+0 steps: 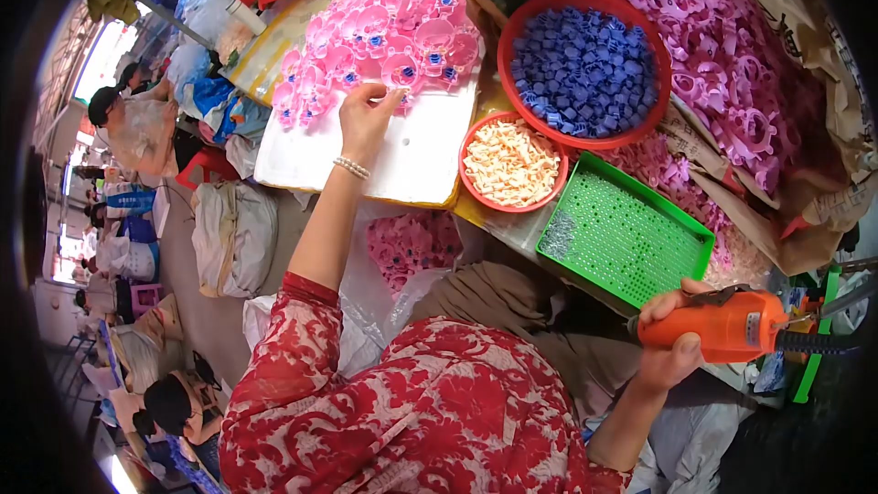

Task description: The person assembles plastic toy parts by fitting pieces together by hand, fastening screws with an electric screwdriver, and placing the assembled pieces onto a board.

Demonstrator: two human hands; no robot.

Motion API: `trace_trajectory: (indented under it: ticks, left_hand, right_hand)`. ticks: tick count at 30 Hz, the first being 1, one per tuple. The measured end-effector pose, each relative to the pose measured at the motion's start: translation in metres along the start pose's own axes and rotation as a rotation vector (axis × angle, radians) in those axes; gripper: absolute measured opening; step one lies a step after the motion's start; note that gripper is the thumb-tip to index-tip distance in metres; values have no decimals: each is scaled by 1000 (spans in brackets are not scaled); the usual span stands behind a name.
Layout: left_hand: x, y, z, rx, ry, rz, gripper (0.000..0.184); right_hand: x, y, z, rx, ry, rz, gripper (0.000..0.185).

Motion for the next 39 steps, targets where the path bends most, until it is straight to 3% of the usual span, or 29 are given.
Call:
trace_trajectory:
  ticks: [2,6,15,17,22,24,30,34,39]
  left_hand:
    - [0,4,4,-229,-225,-6,26]
    - [7,4,13,-316,-267,45,27]
    - [12,0,-10,-197,-377,44,55]
    - [12,-5,-10,-177,-422,125,65]
    - [-1,-19,-19,-92,-352,189,58]
    - [-9,-20,-23,-51,-224,221,50]
    - [-19,-12,-9,-365,-302,271,39]
    - [-19,-15,-12,-350,-257,296,31]
    - [-18,-18,-21,-627,-429,411,27]
  right_hand:
    - [1,2,0,1,3,-3,63]
    - [0,2,1,-1,-7,7,62]
    - [1,1,0,-33,10,-10,62]
    - [0,0,0,-25,12,-1,63]
    - [-1,-3,-1,-45,18,-17,63]
    - [0,-2,-1,-49,23,-18,63]
    - [1,-1,-1,-49,20,-18,63]
    - [1,-2,-2,-34,12,-21,63]
    - [1,-1,-3,-54,16,-20,62]
Point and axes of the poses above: each hand's wrist, its own x-axis towards the middle knuckle, its own y-axis out of the palm, z = x × y, the point moved 2 cm from there along x, towards the middle knuckle, and after that the axes turned 11 degrees about -x, right-handed, at the moved point
